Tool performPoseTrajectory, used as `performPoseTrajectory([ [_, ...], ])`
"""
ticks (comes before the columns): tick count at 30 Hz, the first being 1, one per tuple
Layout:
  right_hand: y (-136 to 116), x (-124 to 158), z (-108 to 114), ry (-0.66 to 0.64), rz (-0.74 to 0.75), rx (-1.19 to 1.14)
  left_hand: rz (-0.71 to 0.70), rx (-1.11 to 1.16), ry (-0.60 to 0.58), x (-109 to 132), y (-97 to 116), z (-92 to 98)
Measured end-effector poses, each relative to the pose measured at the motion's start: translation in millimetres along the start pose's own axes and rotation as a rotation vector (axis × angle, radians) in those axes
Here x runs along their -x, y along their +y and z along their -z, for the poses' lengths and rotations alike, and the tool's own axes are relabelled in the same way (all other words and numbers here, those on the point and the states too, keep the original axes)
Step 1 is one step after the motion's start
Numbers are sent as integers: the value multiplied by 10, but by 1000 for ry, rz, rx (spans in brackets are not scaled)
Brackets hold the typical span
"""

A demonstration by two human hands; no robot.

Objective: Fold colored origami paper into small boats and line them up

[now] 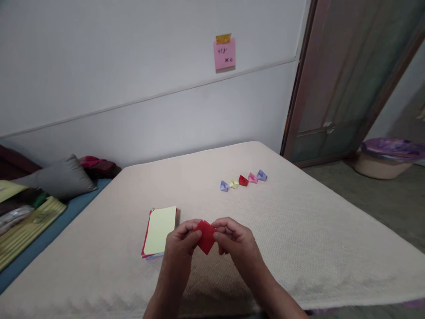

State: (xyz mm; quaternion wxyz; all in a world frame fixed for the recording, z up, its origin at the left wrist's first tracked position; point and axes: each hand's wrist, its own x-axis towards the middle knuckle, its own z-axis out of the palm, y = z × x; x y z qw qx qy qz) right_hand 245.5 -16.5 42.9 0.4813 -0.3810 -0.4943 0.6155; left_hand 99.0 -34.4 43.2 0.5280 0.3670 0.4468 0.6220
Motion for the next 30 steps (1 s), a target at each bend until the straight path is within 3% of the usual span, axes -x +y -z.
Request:
performPoseTrajectory([
  [6, 29, -17, 14, 2, -5, -1, -77, -108, 2, 8, -33, -3],
  [13, 117, -50, 81, 4, 55, -21, -242, -195, -87, -9, -49, 43],
  [18, 79, -40, 113, -65, 127, -7, -250, -225, -122, -12, -40, 73],
  [23, 0, -19, 103, -40, 161, 70, -240, -307, -145, 8, 36, 75],
  [30, -54, 23, 55, -14, 167, 150, -143, -261, -20, 80, 109, -50],
])
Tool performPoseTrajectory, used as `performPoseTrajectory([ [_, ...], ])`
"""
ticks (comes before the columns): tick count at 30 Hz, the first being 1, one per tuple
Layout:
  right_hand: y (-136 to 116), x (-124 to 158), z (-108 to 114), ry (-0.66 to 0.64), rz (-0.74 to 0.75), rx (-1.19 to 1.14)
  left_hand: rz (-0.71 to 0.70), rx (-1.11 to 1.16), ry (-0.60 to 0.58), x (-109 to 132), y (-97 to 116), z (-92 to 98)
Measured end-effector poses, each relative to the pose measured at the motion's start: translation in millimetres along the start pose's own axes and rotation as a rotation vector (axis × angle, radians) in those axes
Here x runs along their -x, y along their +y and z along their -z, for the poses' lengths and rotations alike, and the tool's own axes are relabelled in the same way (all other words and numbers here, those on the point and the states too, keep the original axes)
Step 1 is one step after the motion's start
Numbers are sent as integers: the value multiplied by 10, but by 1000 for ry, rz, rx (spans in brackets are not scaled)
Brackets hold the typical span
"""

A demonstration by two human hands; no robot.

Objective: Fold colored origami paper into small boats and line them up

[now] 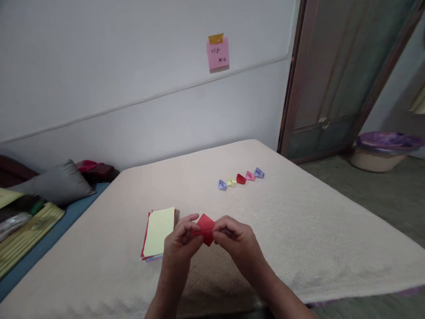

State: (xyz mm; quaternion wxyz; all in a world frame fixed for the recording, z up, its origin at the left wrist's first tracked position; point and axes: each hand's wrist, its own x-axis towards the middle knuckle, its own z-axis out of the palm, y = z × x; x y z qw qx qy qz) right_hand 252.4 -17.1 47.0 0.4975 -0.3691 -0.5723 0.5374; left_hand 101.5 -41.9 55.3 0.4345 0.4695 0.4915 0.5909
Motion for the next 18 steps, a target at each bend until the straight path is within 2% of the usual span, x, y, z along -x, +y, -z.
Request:
performPoseTrajectory([
  [4, 10, 12, -41, 35, -13, -43, 62, 147, -1, 33, 17, -76],
  [9, -4, 8, -115, 34, -10, -51, 108, 170, -62, 38, 18, -136],
  [15, 10, -4, -116, 104, -98, -107, 39, 48, 147, 25, -65, -119],
  [18, 42, -9, -83, 101, -125, -113, 18, -2, 171, 14, -129, -70],
])
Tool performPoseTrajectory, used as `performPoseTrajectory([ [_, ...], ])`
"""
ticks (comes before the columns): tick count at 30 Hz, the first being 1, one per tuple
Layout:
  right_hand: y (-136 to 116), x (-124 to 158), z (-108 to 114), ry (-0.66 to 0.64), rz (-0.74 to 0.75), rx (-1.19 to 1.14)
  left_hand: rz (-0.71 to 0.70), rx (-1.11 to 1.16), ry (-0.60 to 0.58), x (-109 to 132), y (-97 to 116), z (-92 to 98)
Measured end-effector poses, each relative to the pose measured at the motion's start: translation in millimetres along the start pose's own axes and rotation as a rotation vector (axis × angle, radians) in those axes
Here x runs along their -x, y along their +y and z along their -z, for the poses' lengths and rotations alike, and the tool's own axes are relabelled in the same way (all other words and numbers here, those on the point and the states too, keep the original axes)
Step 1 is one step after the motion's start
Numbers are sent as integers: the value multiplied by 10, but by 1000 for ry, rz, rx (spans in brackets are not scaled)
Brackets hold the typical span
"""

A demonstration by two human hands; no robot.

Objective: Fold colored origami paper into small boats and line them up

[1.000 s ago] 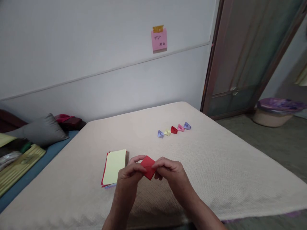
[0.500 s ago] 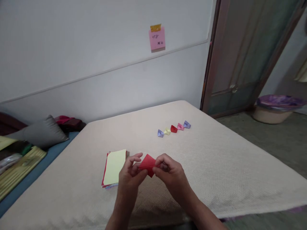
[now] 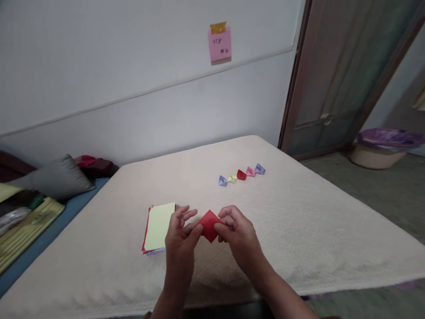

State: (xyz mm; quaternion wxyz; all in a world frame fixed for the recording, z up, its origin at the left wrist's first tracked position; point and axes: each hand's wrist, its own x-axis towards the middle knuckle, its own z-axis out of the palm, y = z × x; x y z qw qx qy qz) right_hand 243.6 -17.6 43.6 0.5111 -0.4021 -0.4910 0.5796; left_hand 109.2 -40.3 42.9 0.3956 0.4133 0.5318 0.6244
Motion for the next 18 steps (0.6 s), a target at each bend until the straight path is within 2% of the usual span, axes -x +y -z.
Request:
performPoseTrajectory([
  [3, 20, -9, 14, -17, -14, 11, -33, -22, 10, -27, -46, 42],
  [7, 31, -19, 9, 62, -33, 23, -40, -45, 8, -59, -69, 67],
  [12, 24, -10, 8, 7, -16, 36, -22, -64, 39, -59, -5, 66],
  [14, 3, -3, 4, 62, -7, 63, -113, -157, 53, -30, 39, 60],
  [18, -48, 1, -19, 250, -2, 105, -543, -485, 45, 59, 41, 13],
])
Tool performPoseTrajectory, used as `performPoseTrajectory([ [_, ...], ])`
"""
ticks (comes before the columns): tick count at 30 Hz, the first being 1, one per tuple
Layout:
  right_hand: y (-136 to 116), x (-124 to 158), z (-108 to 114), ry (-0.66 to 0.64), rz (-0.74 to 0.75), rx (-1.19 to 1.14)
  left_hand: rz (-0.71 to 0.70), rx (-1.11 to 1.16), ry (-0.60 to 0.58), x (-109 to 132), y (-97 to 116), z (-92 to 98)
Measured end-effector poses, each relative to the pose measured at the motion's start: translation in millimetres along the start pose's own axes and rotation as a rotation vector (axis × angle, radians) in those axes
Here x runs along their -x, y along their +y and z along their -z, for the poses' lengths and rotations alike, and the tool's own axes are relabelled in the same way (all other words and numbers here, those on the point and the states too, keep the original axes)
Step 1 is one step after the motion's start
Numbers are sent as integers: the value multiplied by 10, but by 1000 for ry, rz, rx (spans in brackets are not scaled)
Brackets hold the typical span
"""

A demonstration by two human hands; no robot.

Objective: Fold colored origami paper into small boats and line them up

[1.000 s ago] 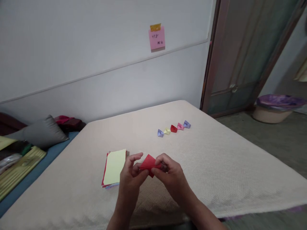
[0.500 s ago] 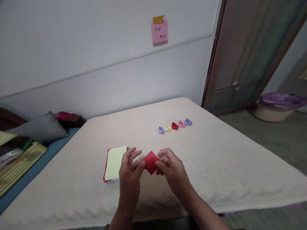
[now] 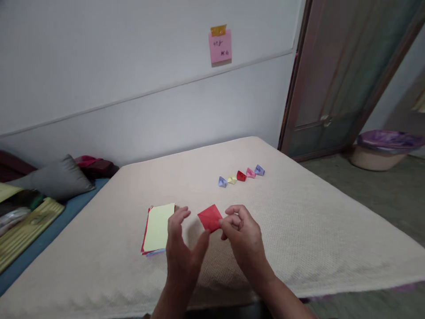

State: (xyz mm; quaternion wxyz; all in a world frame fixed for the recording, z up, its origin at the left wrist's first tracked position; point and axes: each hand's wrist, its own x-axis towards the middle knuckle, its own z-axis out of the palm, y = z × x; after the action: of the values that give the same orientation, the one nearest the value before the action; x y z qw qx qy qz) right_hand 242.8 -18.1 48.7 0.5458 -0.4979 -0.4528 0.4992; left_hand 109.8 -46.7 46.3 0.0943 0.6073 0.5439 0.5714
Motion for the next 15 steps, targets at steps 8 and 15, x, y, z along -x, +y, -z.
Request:
performPoseTrajectory([
  [8, -15, 105, -35, -23, 13, -17, -307, -370, -21, 118, -83, -178],
  [15, 8, 51, 35, 2, 101, -36, 571, 472, 45, -18, -96, -71],
])
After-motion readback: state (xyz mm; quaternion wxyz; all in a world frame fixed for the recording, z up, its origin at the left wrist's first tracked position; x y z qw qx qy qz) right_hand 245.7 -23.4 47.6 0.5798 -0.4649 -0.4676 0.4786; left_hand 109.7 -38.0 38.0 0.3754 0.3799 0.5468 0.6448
